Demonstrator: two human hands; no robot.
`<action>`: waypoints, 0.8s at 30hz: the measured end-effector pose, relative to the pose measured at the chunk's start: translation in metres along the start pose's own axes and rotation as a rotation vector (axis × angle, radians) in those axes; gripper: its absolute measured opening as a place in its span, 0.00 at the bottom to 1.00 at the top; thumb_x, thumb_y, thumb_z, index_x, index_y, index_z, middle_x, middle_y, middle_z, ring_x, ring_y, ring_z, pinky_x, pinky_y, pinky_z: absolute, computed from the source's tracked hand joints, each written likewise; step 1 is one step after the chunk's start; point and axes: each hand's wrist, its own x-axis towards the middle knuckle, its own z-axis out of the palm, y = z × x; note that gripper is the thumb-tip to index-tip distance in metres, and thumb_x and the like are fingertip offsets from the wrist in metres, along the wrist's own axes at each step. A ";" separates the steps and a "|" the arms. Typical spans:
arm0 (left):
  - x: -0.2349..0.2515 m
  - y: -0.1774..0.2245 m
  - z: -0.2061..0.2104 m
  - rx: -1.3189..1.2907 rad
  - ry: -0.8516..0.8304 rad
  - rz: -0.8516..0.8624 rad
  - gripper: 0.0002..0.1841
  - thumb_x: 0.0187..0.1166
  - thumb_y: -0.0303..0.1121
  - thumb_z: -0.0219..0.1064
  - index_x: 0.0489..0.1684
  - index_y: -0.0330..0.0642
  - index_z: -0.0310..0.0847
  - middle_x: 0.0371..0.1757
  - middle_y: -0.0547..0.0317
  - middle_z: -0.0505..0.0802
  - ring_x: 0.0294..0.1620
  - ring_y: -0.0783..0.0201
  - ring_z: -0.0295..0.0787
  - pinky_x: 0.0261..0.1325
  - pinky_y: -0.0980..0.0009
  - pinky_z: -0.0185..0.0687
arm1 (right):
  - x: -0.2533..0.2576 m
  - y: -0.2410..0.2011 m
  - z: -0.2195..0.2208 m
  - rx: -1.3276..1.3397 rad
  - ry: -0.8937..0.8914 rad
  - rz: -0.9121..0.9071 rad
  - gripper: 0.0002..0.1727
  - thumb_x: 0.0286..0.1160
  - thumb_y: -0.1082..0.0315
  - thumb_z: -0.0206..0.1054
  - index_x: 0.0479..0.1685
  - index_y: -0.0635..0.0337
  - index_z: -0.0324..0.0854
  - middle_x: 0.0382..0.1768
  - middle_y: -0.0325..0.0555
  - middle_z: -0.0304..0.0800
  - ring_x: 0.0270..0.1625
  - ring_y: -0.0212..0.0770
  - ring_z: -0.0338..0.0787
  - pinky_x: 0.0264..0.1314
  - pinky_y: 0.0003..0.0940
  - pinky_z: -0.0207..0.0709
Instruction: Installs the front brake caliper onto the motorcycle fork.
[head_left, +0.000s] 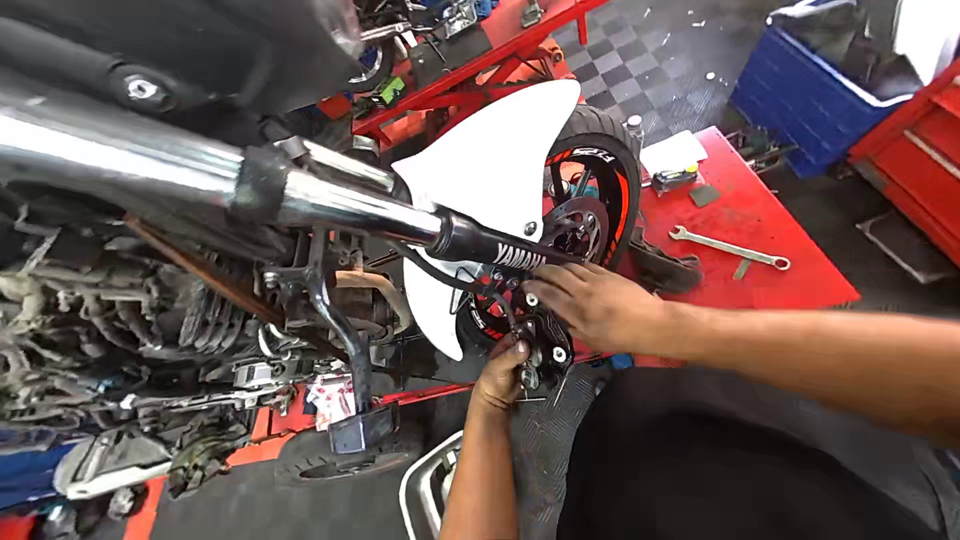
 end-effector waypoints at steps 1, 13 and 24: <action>0.000 0.005 0.002 0.058 0.042 -0.027 0.29 0.57 0.55 0.86 0.53 0.47 0.90 0.41 0.56 0.97 0.41 0.65 0.95 0.49 0.63 0.93 | -0.013 0.000 0.014 0.223 -0.052 0.228 0.39 0.67 0.66 0.76 0.85 0.51 0.69 0.77 0.51 0.78 0.72 0.50 0.84 0.71 0.53 0.82; -0.004 0.022 0.003 0.591 0.566 -0.043 0.51 0.53 0.46 0.89 0.78 0.33 0.63 0.55 0.50 0.93 0.53 0.61 0.94 0.59 0.59 0.92 | -0.016 -0.006 0.155 2.091 0.039 0.734 0.30 0.73 0.64 0.75 0.73 0.63 0.71 0.56 0.49 0.90 0.52 0.41 0.92 0.58 0.41 0.88; 0.026 -0.032 -0.006 0.559 0.697 0.395 0.21 0.69 0.48 0.80 0.59 0.55 0.84 0.48 0.60 0.95 0.52 0.65 0.94 0.55 0.61 0.93 | 0.006 0.005 0.213 2.331 0.102 0.587 0.28 0.72 0.59 0.78 0.70 0.58 0.80 0.58 0.42 0.90 0.60 0.33 0.90 0.68 0.34 0.85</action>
